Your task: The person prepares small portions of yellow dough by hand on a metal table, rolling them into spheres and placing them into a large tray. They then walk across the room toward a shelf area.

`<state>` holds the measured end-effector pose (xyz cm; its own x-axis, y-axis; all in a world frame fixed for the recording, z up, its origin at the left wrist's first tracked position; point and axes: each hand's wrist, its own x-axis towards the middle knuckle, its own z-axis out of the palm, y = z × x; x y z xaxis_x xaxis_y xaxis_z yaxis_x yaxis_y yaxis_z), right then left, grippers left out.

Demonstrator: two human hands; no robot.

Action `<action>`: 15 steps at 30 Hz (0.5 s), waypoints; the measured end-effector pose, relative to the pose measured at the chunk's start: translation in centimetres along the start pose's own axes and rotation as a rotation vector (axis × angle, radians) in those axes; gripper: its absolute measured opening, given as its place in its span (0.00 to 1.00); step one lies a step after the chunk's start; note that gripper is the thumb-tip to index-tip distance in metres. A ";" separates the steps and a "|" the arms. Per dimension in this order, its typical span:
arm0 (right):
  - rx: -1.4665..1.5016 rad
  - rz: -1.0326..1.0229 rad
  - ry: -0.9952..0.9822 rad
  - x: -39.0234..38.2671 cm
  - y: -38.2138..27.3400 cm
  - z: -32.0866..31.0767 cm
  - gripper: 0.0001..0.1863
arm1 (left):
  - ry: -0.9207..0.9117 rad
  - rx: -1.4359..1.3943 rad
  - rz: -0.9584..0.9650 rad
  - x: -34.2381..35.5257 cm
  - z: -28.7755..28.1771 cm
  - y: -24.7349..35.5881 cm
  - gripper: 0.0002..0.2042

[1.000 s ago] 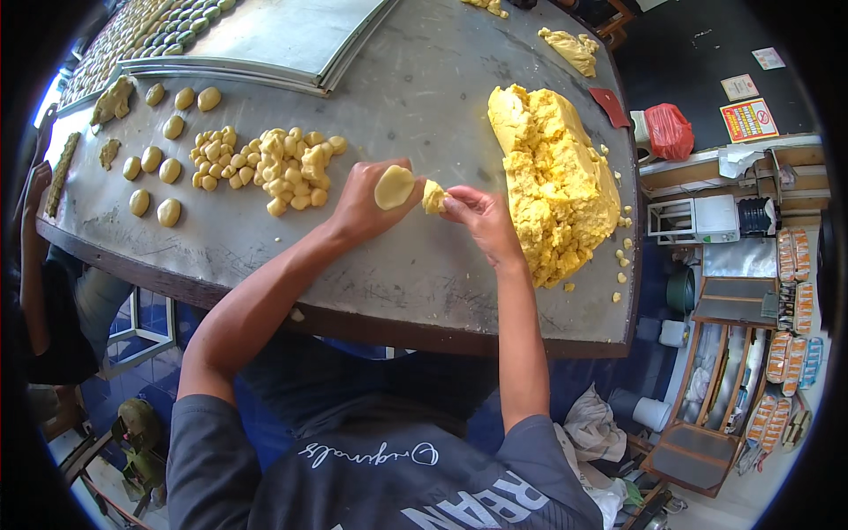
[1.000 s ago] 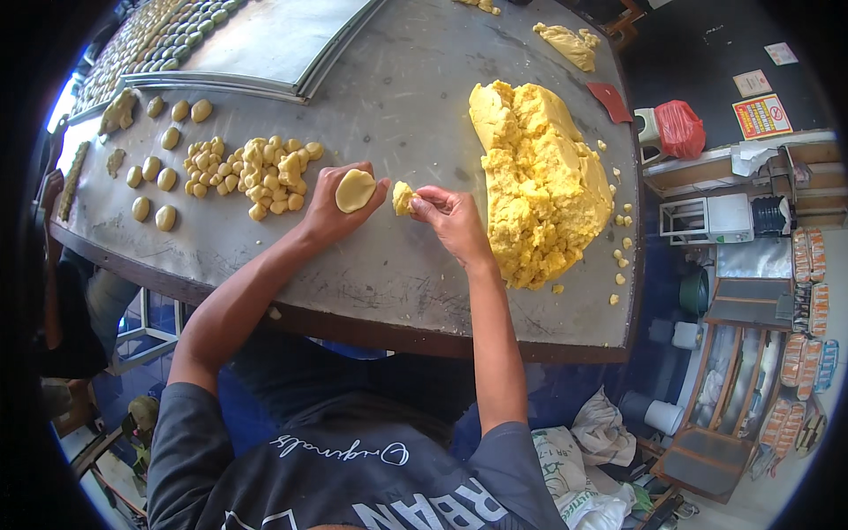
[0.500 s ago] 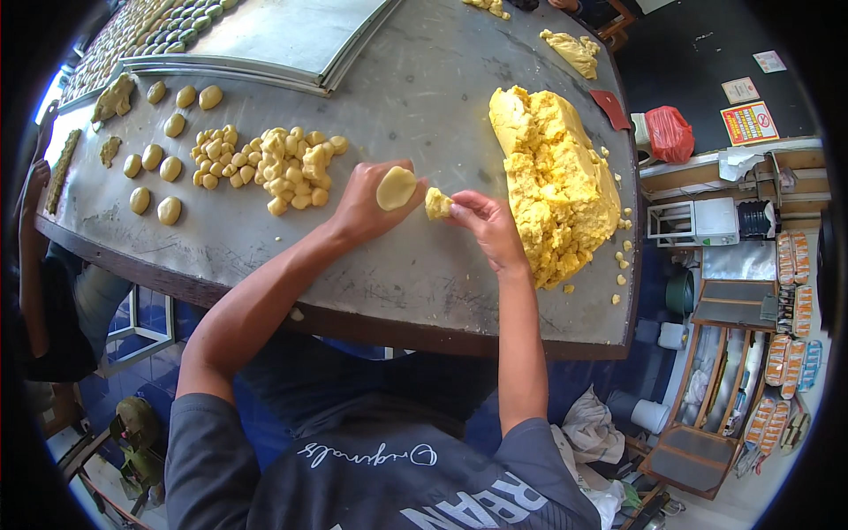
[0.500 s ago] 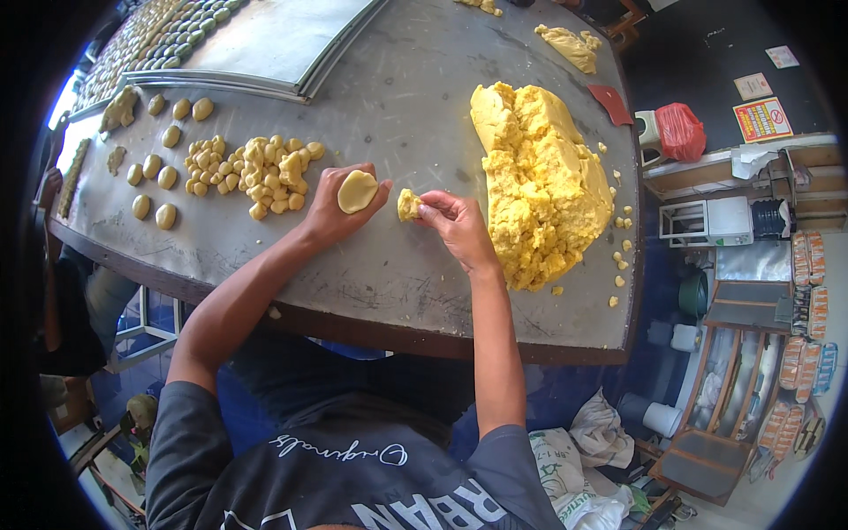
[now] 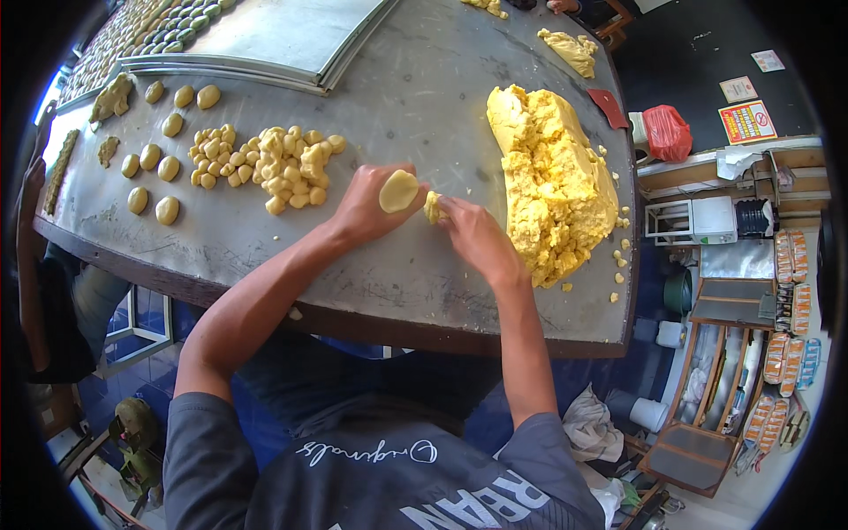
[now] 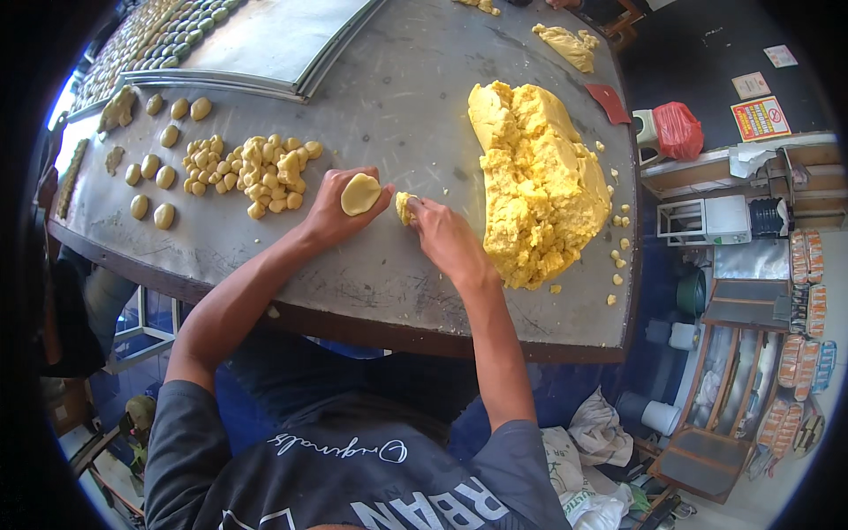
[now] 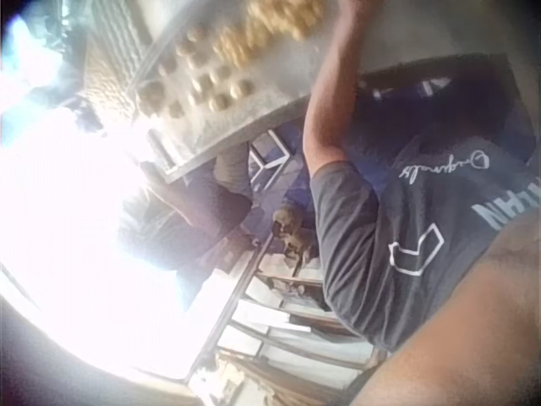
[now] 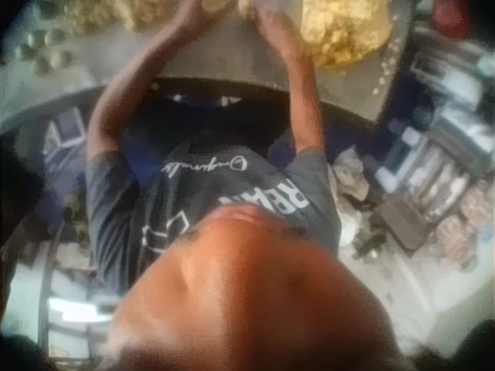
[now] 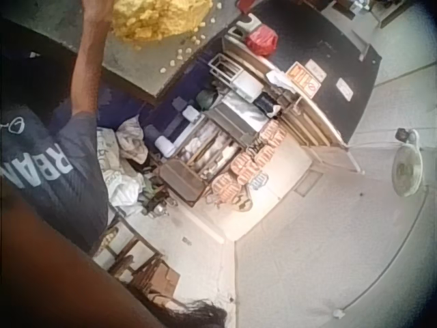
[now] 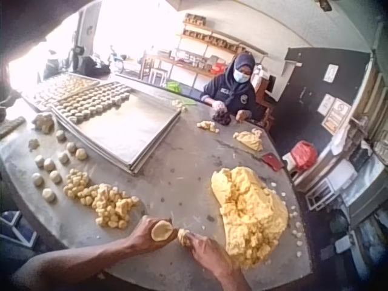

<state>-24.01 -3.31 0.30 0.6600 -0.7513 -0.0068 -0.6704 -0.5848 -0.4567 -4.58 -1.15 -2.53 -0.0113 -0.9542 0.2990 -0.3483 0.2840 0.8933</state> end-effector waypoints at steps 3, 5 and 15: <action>-0.129 0.045 -0.089 0.5 0.0 -0.1 0.09 | 0.006 0.005 0.000 0.0 -0.1 0.1 0.11; -0.170 0.003 -0.096 0.6 1.4 0.3 0.10 | 0.004 0.008 0.000 0.0 0.0 0.2 0.11; -0.415 -0.057 -0.239 1.7 0.8 -1.4 0.09 | 0.035 0.028 0.060 0.0 0.2 -0.1 0.14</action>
<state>-23.86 -5.47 1.19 0.7267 -0.6515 -0.2180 -0.6774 -0.7324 -0.0692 -4.78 -1.21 -2.66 -0.0004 -0.9317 0.3633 -0.3743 0.3370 0.8639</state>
